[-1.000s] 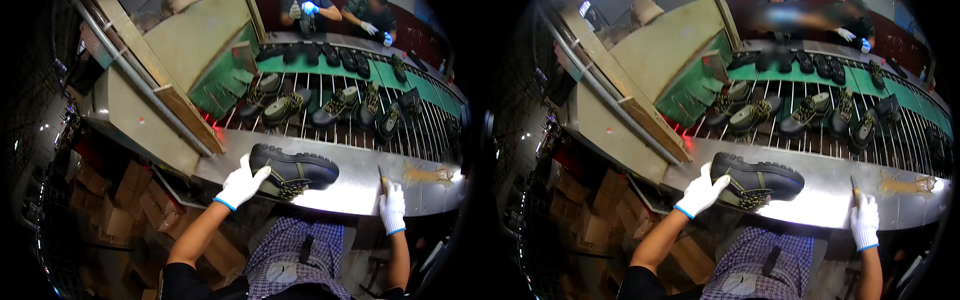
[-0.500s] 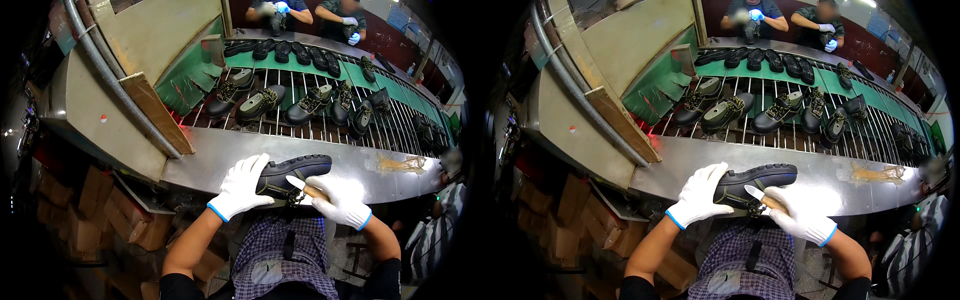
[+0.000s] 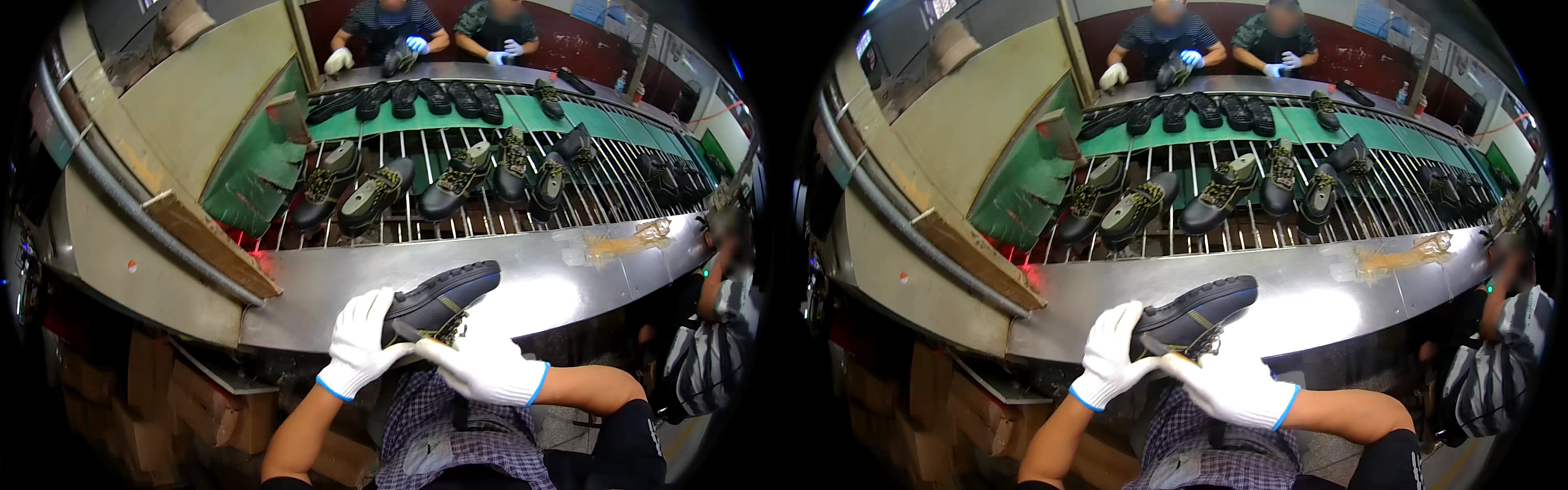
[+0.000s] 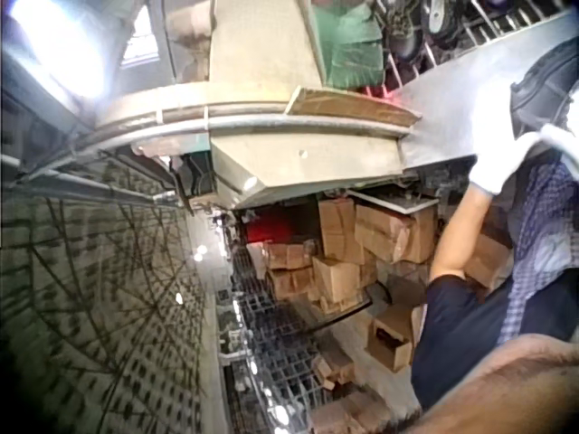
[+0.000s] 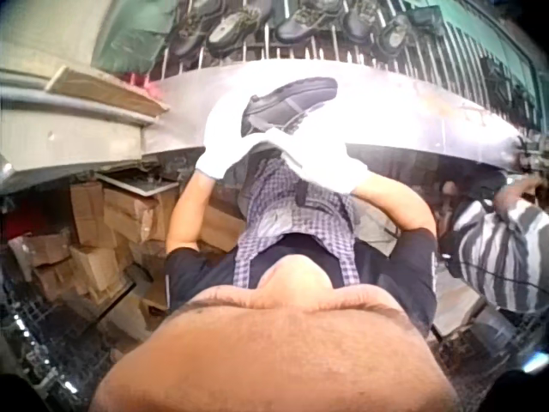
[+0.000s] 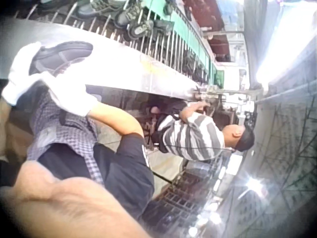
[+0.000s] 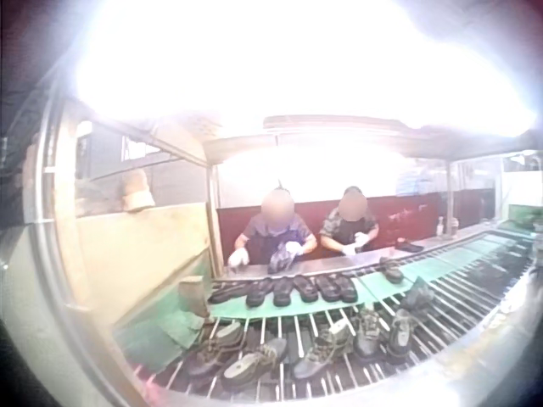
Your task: The person wipes and clears debris from the soles and edges of various black and tan work boots using their hands and a small knife.
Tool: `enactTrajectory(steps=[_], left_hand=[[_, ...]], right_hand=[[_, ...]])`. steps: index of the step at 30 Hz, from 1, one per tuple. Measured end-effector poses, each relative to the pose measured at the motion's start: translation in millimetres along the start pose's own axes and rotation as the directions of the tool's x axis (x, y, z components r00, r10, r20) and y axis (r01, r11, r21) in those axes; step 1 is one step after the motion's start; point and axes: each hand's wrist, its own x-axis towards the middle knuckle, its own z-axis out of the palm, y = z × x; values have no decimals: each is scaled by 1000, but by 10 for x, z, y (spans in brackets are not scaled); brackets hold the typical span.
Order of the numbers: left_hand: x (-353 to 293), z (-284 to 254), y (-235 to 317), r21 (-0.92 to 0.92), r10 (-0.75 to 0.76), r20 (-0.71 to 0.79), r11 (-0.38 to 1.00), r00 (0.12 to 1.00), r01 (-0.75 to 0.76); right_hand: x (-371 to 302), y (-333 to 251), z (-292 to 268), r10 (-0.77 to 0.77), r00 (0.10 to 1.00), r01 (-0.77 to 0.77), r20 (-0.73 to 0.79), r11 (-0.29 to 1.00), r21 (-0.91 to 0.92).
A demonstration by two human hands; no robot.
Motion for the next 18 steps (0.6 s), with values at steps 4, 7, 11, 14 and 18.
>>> enactTrajectory(steps=[4,7,11,14,18], left_hand=[[6,30,-35,1,38,-12,999,999,-38],[32,-19,-22,44,83,-30,996,996,-82],[27,-30,-1,67,64,4,996,998,-64],[42,15,-22,41,4,30,999,1000,-5],[-199,71,-24,-47,-204,-74,978,976,201]], right_hand=[[82,383,208,-11,1000,11,-12,1000,-6],[-74,868,16,148,980,-176,130,956,234],[-549,1044,-199,340,936,-324,-93,934,148],[-1270,1659,25,584,786,-590,-204,807,39],[-1478,1717,-190,670,713,-698,-205,707,-117]])
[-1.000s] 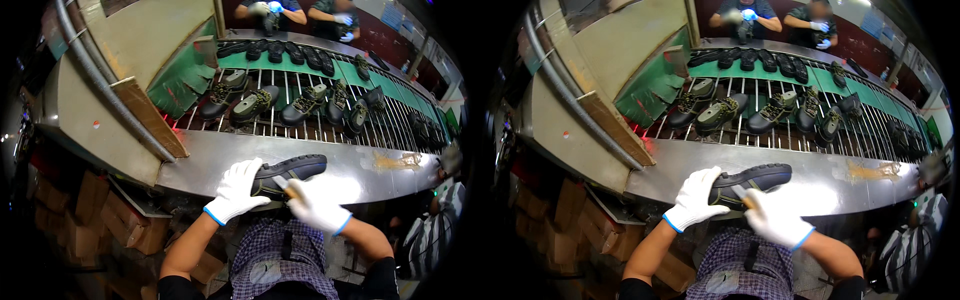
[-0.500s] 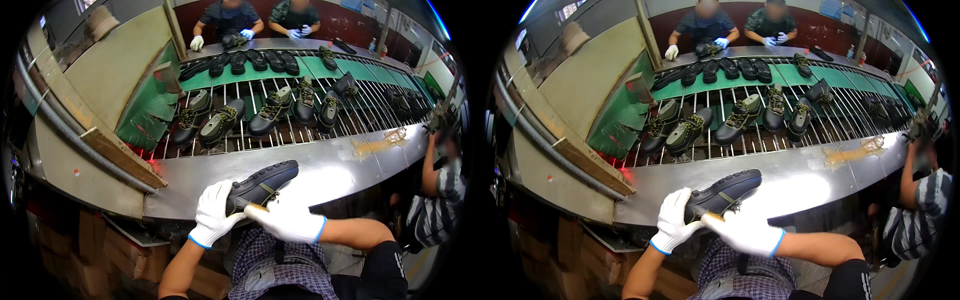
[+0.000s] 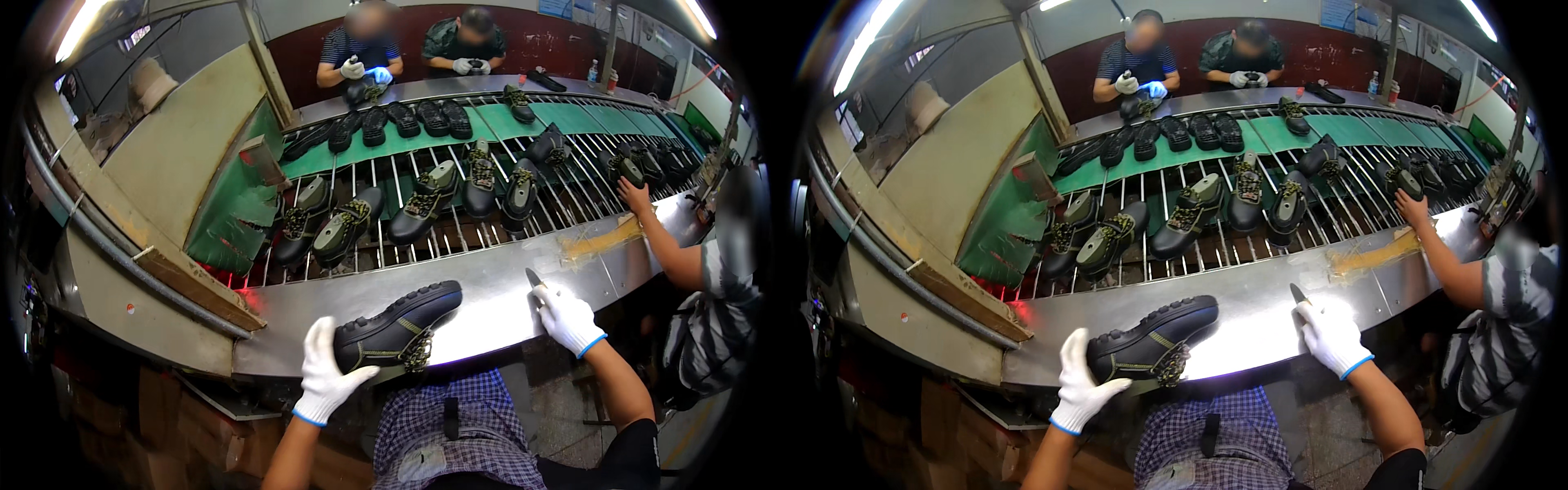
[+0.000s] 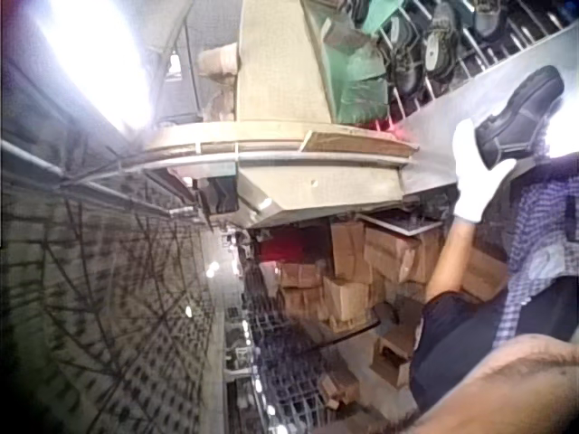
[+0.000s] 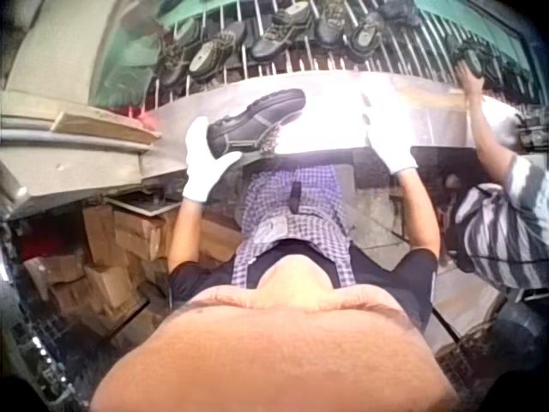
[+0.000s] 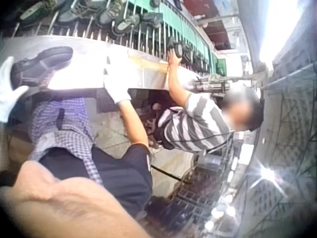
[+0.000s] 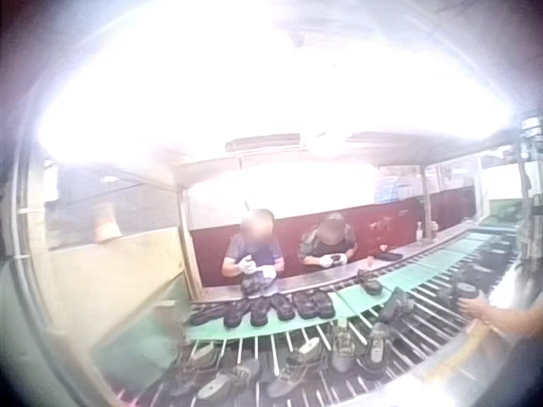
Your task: The person wipes and clears debris from the soles and edges of various black and tan work boots using their hands and a small knife.
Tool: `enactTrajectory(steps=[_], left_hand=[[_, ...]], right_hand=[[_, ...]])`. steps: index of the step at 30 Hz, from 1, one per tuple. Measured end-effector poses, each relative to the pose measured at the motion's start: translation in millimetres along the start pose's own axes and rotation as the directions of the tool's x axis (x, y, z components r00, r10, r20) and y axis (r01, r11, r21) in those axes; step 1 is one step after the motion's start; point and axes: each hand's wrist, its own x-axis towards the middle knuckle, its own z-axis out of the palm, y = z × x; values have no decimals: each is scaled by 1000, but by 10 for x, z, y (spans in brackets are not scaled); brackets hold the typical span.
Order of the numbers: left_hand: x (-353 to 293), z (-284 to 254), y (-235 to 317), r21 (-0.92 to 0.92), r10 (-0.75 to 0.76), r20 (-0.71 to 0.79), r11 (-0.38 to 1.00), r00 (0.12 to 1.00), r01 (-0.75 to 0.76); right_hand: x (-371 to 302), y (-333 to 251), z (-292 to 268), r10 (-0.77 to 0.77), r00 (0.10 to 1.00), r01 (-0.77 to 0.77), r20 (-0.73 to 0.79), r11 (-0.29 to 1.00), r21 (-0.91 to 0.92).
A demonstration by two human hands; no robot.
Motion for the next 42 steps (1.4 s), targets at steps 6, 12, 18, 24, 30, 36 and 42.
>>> enactTrajectory(steps=[6,12,18,24,30,36,42], left_hand=[[-624,63,-252,89,-257,62,964,964,252],[-423,285,4,120,-429,102,901,898,417],[327,-707,650,-340,-397,-61,871,916,354],[688,-581,1152,-396,-145,7,908,989,136],[639,38,1461,-589,140,-136,785,981,-194],[604,311,1751,-475,503,-216,694,837,-541],[907,193,1817,-539,539,69,728,840,-423]], right_hand=[[427,-638,-32,-414,890,428,-188,903,34],[906,-1514,345,-265,962,245,68,944,219],[665,-1747,-3,-447,887,278,116,718,637],[1200,-1957,-224,-420,810,334,-409,-242,911],[718,-1514,-483,-417,832,320,-366,-178,930],[21,-977,-376,-120,912,351,-392,-266,898],[-233,-993,-464,150,957,247,-250,39,968]])
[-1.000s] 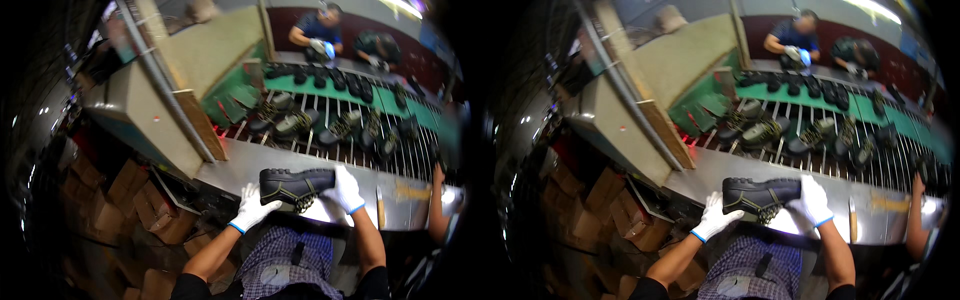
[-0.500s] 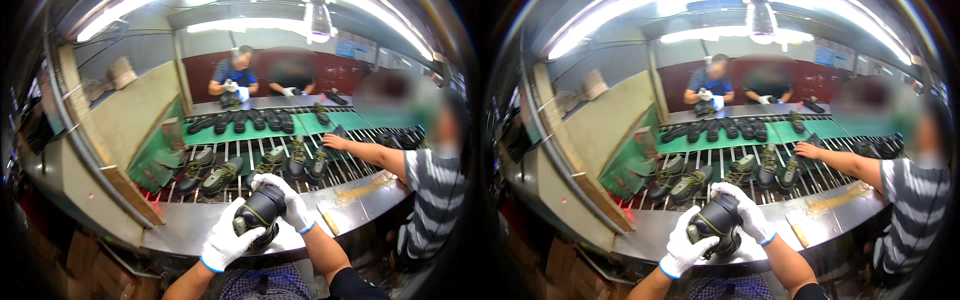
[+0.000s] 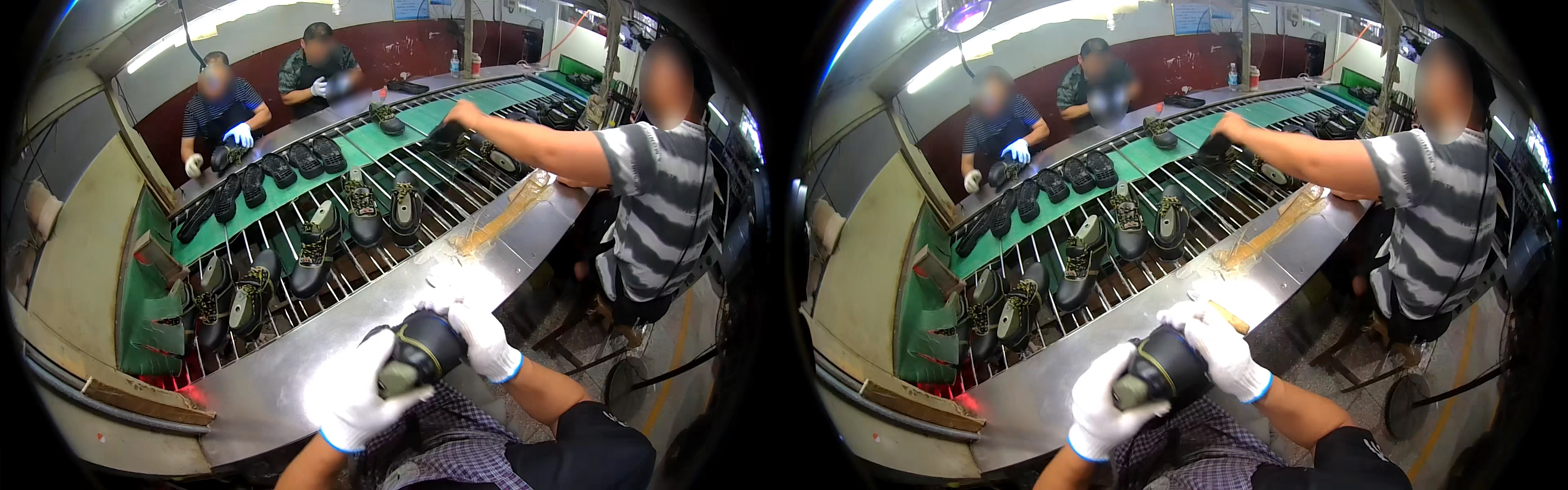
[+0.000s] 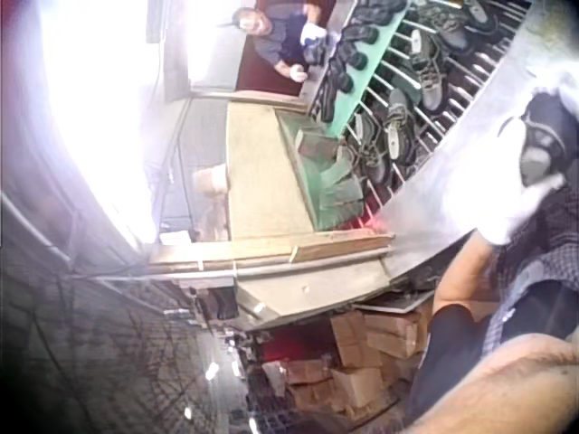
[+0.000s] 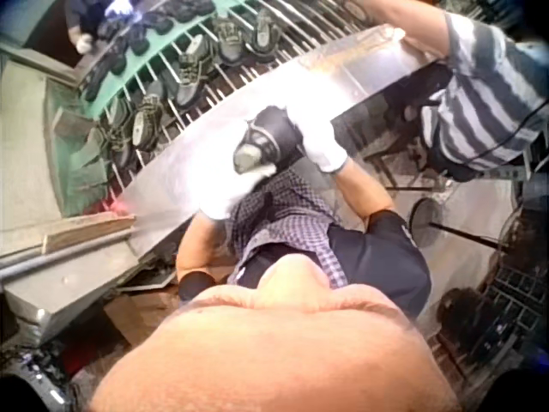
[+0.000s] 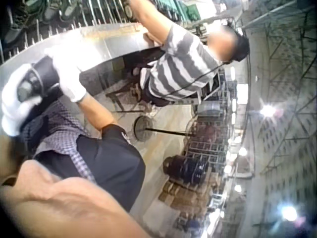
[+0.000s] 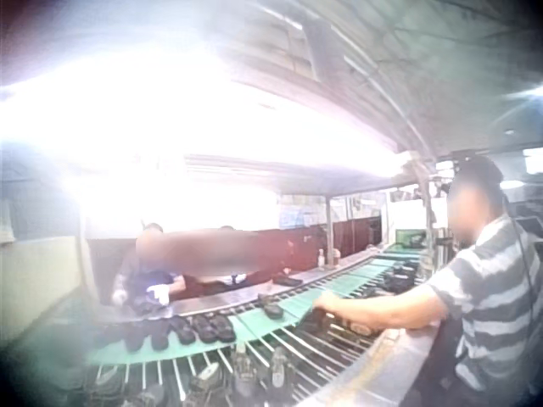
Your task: The person wipes and clears debris from the soles and edges of various black and tan work boots using their hands and a small knife.
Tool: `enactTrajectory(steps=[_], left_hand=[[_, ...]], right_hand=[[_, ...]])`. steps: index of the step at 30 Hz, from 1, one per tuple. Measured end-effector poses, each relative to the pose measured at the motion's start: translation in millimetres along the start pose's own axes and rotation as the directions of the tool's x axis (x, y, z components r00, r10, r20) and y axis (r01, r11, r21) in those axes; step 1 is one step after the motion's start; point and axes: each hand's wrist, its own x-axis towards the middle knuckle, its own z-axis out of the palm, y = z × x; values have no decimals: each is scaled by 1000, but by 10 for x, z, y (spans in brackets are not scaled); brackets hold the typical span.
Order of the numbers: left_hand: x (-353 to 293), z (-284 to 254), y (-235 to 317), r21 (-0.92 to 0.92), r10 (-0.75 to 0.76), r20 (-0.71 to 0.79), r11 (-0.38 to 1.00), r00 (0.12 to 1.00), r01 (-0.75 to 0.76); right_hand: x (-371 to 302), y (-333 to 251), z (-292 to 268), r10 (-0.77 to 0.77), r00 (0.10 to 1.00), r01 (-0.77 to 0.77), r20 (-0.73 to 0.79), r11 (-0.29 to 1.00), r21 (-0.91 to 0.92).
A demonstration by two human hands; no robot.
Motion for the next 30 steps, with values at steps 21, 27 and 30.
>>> enactTrajectory(steps=[21,27,30], left_hand=[[-882,436,-168,-173,-32,278,981,960,83],[-164,25,10,-26,340,118,940,933,-339],[-261,-37,-172,-1,236,22,972,972,-236]], right_hand=[[-915,261,-779,686,610,-790,396,491,366],[-903,215,-421,673,739,-575,33,605,551],[-460,-137,-301,383,922,-309,-57,816,488]])
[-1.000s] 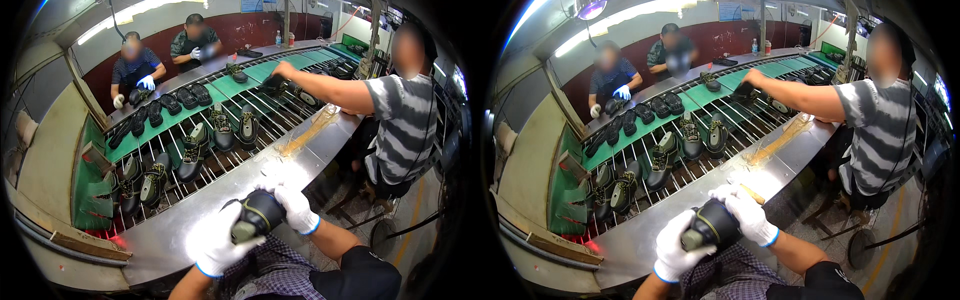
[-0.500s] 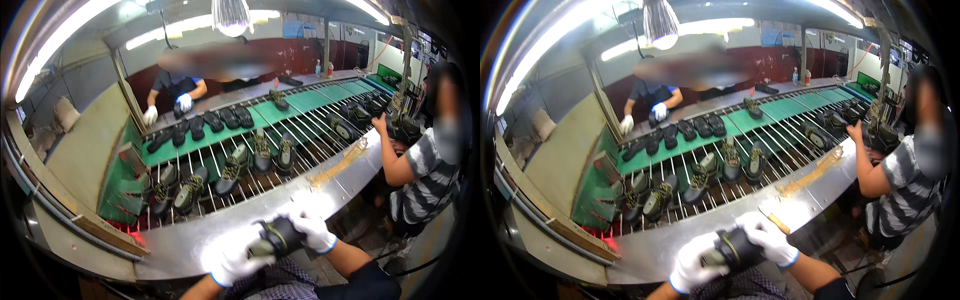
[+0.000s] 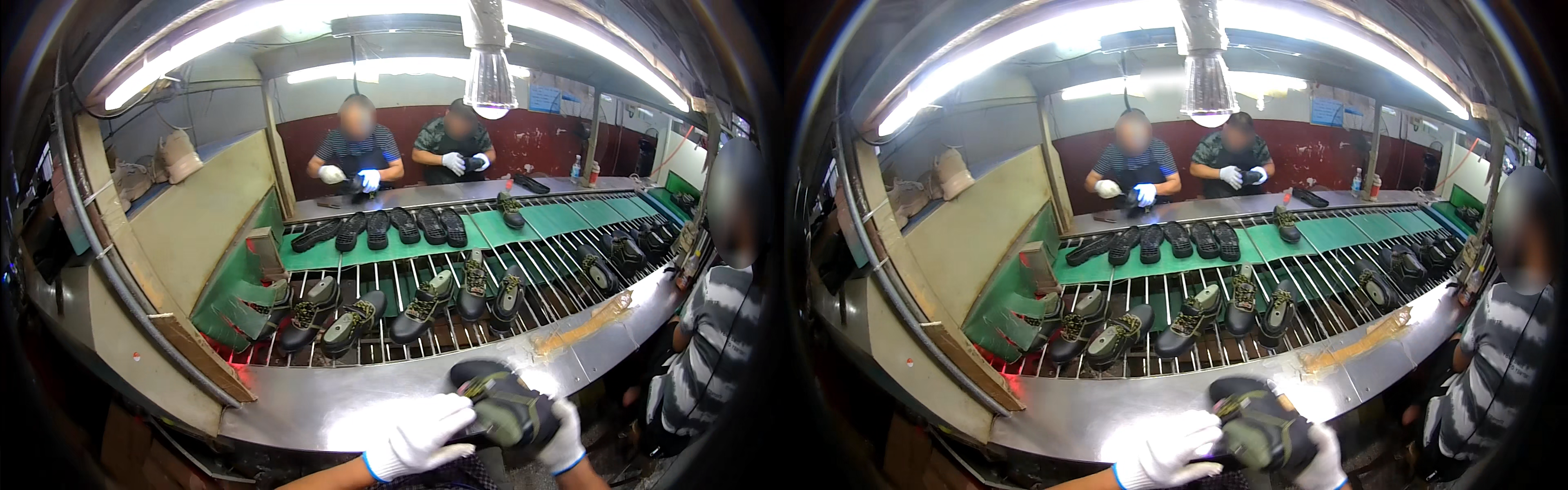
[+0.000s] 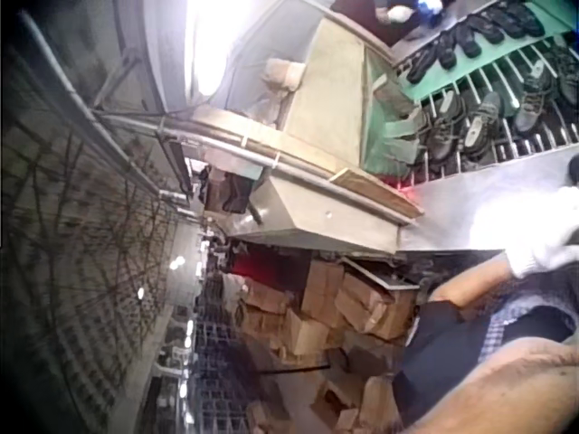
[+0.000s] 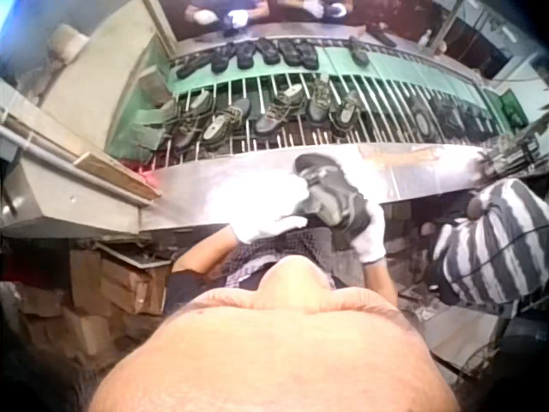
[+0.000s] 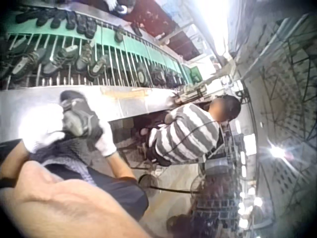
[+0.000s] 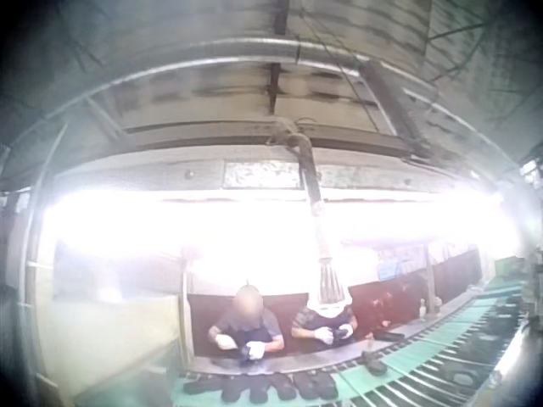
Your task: The person wipes and clears debris from the soles and edges of various black and tan work boots using their hands and a small knife.
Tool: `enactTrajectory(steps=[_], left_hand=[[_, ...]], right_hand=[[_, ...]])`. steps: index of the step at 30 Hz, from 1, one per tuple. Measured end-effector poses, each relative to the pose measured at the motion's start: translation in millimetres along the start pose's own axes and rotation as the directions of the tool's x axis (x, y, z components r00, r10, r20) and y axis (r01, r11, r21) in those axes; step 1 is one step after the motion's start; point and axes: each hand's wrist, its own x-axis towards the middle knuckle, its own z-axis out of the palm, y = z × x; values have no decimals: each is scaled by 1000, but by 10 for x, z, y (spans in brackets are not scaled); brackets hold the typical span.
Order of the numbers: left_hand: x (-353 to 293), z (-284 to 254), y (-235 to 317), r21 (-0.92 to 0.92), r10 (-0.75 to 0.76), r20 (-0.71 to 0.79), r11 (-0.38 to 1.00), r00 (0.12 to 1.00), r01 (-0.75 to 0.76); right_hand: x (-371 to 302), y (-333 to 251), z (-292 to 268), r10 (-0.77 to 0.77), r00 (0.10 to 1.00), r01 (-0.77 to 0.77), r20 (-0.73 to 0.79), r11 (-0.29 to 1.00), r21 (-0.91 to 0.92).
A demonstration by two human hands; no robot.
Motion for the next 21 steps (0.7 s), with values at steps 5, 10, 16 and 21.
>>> enactTrajectory(steps=[5,10,16,21], left_hand=[[-1012,-382,-518,285,-303,-318,873,899,395],[-1907,-413,-1052,104,-476,-635,728,609,677],[-2472,-711,-815,289,-449,-764,404,463,868],[-2155,-610,-1091,438,-421,-688,407,591,801]], right_hand=[[1270,-883,-355,-139,977,166,-161,971,172],[2376,-2857,-2623,-645,750,423,-146,637,-645],[3137,-825,52,-453,832,328,320,-64,-943],[3609,-235,1200,66,746,571,663,-576,-585]])
